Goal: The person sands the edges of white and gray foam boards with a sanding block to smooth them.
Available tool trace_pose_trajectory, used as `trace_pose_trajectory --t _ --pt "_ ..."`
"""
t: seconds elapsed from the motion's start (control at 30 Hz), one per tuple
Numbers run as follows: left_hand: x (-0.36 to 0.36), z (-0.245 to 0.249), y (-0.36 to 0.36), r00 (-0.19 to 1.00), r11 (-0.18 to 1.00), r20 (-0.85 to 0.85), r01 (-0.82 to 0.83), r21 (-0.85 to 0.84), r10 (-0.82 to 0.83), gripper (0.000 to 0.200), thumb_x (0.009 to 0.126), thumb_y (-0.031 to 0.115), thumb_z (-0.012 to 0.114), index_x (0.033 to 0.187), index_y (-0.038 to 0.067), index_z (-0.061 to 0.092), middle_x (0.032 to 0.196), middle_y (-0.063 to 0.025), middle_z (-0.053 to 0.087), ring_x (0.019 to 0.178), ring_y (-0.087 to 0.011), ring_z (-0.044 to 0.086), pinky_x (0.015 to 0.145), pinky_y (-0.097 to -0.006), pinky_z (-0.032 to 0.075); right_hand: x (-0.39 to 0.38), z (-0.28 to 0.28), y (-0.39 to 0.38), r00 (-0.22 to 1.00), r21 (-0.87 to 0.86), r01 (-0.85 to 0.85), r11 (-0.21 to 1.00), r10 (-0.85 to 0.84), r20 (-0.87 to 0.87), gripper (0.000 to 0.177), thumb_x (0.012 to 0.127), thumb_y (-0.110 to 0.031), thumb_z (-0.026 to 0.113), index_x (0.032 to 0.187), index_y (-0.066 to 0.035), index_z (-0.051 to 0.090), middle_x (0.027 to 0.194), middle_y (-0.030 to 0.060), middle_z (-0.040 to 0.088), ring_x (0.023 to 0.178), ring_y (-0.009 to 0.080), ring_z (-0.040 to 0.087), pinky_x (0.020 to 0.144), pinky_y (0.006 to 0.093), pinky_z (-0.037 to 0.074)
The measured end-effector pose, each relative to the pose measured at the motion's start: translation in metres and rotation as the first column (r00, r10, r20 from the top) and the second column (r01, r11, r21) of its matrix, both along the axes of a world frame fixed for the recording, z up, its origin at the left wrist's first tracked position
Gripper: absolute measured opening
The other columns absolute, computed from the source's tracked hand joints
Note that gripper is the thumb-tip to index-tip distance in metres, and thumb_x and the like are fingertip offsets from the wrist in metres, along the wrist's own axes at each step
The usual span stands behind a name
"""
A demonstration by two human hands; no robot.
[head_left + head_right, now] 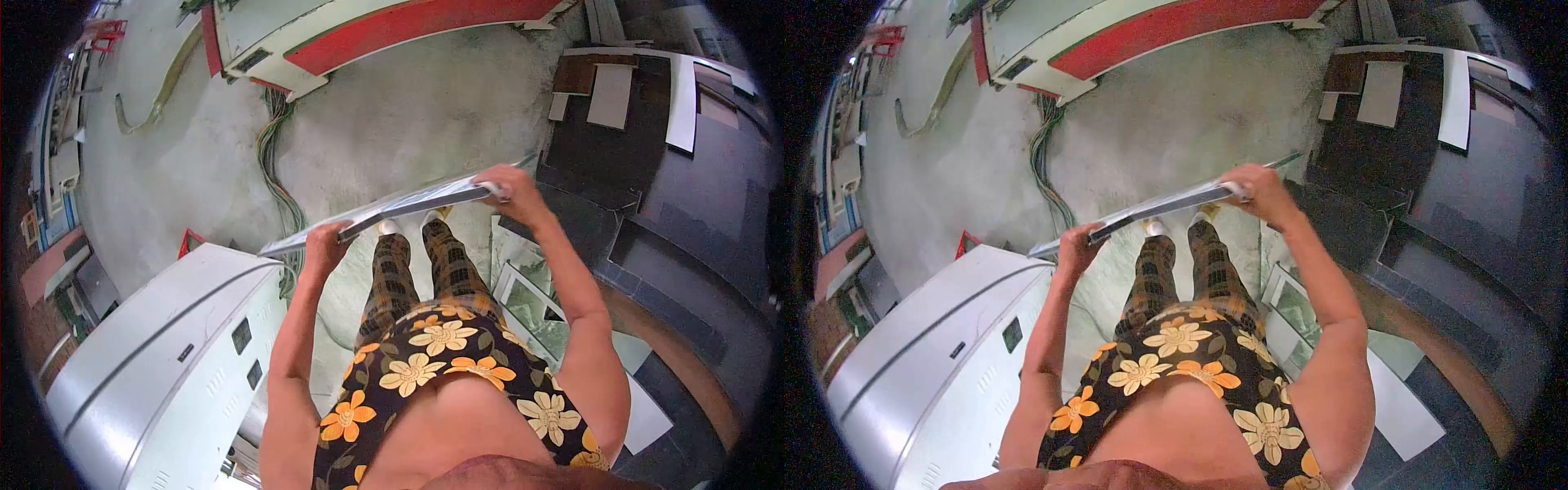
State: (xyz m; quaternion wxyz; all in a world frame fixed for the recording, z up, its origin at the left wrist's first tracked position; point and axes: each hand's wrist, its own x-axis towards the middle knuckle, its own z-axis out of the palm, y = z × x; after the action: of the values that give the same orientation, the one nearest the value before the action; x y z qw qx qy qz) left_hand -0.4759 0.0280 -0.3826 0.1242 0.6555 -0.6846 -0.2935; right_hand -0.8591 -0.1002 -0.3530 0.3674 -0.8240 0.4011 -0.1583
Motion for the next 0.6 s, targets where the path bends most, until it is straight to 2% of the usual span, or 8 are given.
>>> trace_pose_trajectory --t 0.1,0.13,0.2,0.23,0.33,0.4,0.47,0.6 --pt "-0.033 0.044 -0.023 0.995 0.999 -0.096 0.036 -0.026 -0.038 0.026 0.072 0.018 0.074 0.095 0.010 0.069 0.082 -0.0152 0.067 0.073 -0.0325 0.064 0.066 -0.0375 0.051 -0.034 0.068 -0.007 0.993 -0.030 0.117 0.993 -0.117 0.029 0.035 0.063 -0.006 0.077 0.096 -0.007 0.065 0.095 0.0077 0.066 0.088 0.0255 0.063 0.079 0.0348 0.049" --pt "-0.045 0.056 -0.033 0.990 0.998 -0.130 0.042 -0.040 -0.047 0.026 0.071 0.018 0.074 0.095 0.010 0.068 0.083 -0.0144 0.067 0.075 -0.0323 0.064 0.068 -0.0381 0.051 -0.042 0.087 -0.007 0.988 -0.109 0.154 0.982 -0.153 0.020 0.032 0.065 -0.015 0.078 0.094 -0.009 0.066 0.090 0.0067 0.067 0.083 0.0242 0.063 0.074 0.0347 0.049" --pt "-0.067 0.074 -0.045 0.982 0.998 -0.182 0.047 -0.032 -0.052 0.025 0.072 0.017 0.073 0.095 0.009 0.069 0.084 -0.0141 0.067 0.075 -0.0320 0.064 0.068 -0.0377 0.051 -0.055 0.129 -0.009 0.975 -0.121 0.202 0.972 -0.188 0.114 0.034 0.064 -0.015 0.078 0.094 -0.009 0.065 0.088 0.0067 0.066 0.081 0.0244 0.063 0.072 0.0348 0.049" --pt "-0.075 0.076 -0.052 0.977 0.998 -0.206 0.051 -0.035 -0.057 0.024 0.072 0.017 0.073 0.094 0.008 0.069 0.085 -0.0139 0.067 0.075 -0.0318 0.064 0.068 -0.0376 0.051 -0.060 0.146 -0.011 0.981 -0.170 0.190 0.967 -0.181 0.069 0.034 0.063 -0.016 0.078 0.094 -0.009 0.064 0.088 0.0066 0.066 0.081 0.0246 0.063 0.072 0.0347 0.049" --pt "-0.090 0.066 -0.066 0.956 0.993 -0.283 0.054 -0.105 -0.082 0.025 0.073 0.016 0.074 0.096 0.008 0.069 0.088 -0.0127 0.068 0.075 -0.0272 0.067 0.068 -0.0341 0.052 -0.067 0.187 -0.011 0.981 -0.299 0.141 0.944 -0.174 -0.086 0.035 0.062 -0.016 0.079 0.094 -0.009 0.064 0.088 0.0063 0.066 0.081 0.0251 0.062 0.071 0.0349 0.048" --pt "-0.102 0.056 -0.071 0.923 0.997 -0.384 -0.012 -0.077 -0.018 0.025 0.073 0.014 0.074 0.097 0.007 0.069 0.089 -0.0118 0.069 0.077 -0.0221 0.067 0.068 -0.0316 0.052 -0.062 0.205 -0.009 0.961 -0.368 0.080 0.927 -0.169 -0.217 0.036 0.061 -0.016 0.079 0.093 -0.010 0.063 0.088 0.0059 0.066 0.082 0.0253 0.062 0.071 0.0354 0.048" --pt "-0.112 0.044 -0.078 0.887 0.998 -0.459 -0.064 -0.024 0.045 0.025 0.074 0.012 0.074 0.098 0.007 0.069 0.089 -0.0106 0.070 0.079 -0.0137 0.067 0.067 -0.0274 0.051 -0.054 0.209 -0.011 0.944 -0.407 0.036 0.913 -0.165 -0.287 0.037 0.059 -0.016 0.079 0.092 -0.009 0.064 0.089 0.0071 0.065 0.083 0.0266 0.061 0.073 0.0350 0.047" --pt "-0.121 -0.005 -0.090 0.859 0.992 -0.504 -0.126 -0.028 0.095 0.022 0.075 0.012 0.073 0.097 0.008 0.070 0.087 -0.0094 0.070 0.076 -0.0117 0.066 0.066 -0.0271 0.051 -0.035 0.194 -0.019 0.921 -0.449 -0.038 0.893 -0.143 -0.362 0.033 0.060 -0.017 0.078 0.090 -0.010 0.064 0.085 0.0048 0.064 0.079 0.0261 0.060 0.070 0.0358 0.047"
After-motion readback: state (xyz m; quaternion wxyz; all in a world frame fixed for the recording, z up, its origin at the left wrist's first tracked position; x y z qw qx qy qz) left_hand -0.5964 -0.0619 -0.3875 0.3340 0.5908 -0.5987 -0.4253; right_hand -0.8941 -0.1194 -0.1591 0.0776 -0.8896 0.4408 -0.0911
